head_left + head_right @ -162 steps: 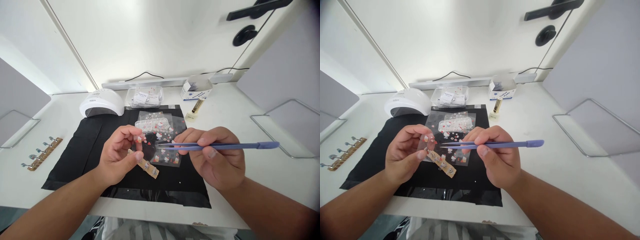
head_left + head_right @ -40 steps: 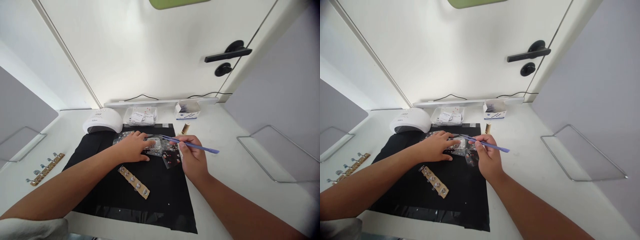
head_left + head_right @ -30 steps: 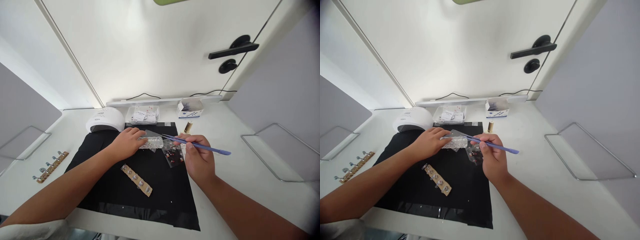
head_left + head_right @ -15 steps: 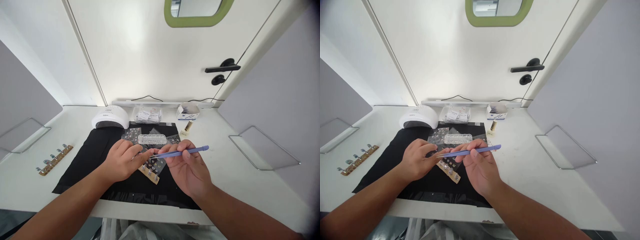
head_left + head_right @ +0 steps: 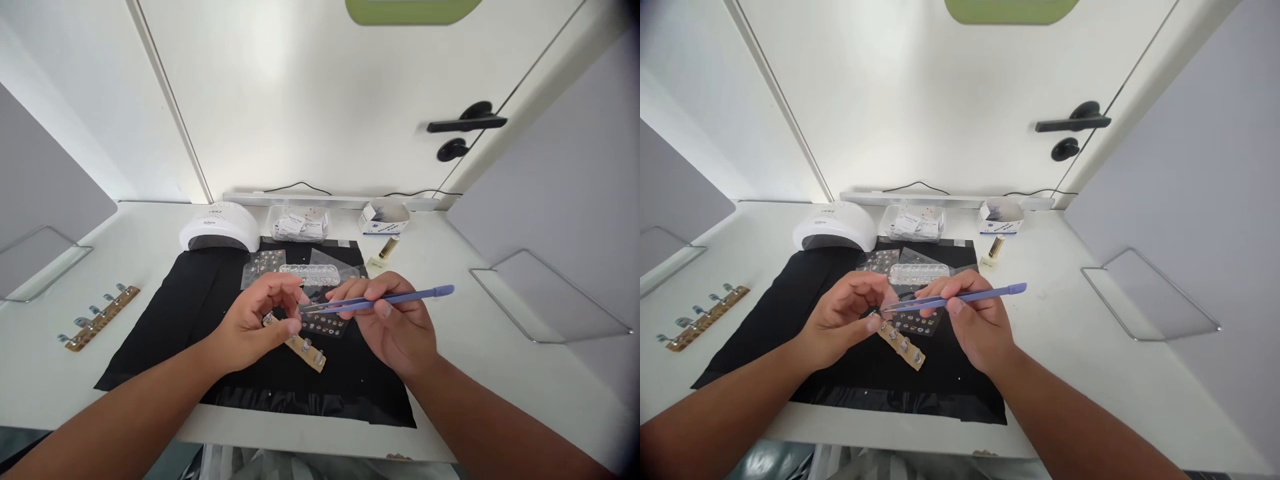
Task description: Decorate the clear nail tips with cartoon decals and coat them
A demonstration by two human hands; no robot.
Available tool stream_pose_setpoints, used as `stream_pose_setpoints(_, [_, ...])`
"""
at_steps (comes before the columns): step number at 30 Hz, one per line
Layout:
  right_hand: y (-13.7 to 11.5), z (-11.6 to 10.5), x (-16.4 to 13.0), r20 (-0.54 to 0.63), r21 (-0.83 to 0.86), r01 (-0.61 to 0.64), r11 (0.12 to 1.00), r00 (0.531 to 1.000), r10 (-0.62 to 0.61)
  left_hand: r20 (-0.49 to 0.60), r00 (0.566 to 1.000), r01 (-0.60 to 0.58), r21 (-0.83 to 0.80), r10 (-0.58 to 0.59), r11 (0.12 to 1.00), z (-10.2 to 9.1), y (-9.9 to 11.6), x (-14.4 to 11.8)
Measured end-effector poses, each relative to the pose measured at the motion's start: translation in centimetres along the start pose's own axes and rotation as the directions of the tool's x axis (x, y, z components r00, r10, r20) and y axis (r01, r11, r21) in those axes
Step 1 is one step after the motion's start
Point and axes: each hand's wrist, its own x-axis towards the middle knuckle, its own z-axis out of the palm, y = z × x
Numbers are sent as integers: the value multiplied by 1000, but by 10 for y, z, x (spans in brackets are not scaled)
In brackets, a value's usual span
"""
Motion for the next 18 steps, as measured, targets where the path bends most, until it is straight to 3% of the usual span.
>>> stream_pose_setpoints(6, [3, -3, -7, -2, 27, -27, 999, 1000, 27, -132, 979, 165, 77, -154, 983, 11, -2, -4])
stream_pose_setpoints(12, [1, 7, -14, -51, -95, 57, 994, 997, -62, -108, 976, 198, 46, -192, 979, 15, 2, -6])
stream_pose_setpoints(18, [4, 7, -17, -75, -159, 78, 984, 993, -91, -173, 966, 211, 87, -194, 974, 15, 6, -7])
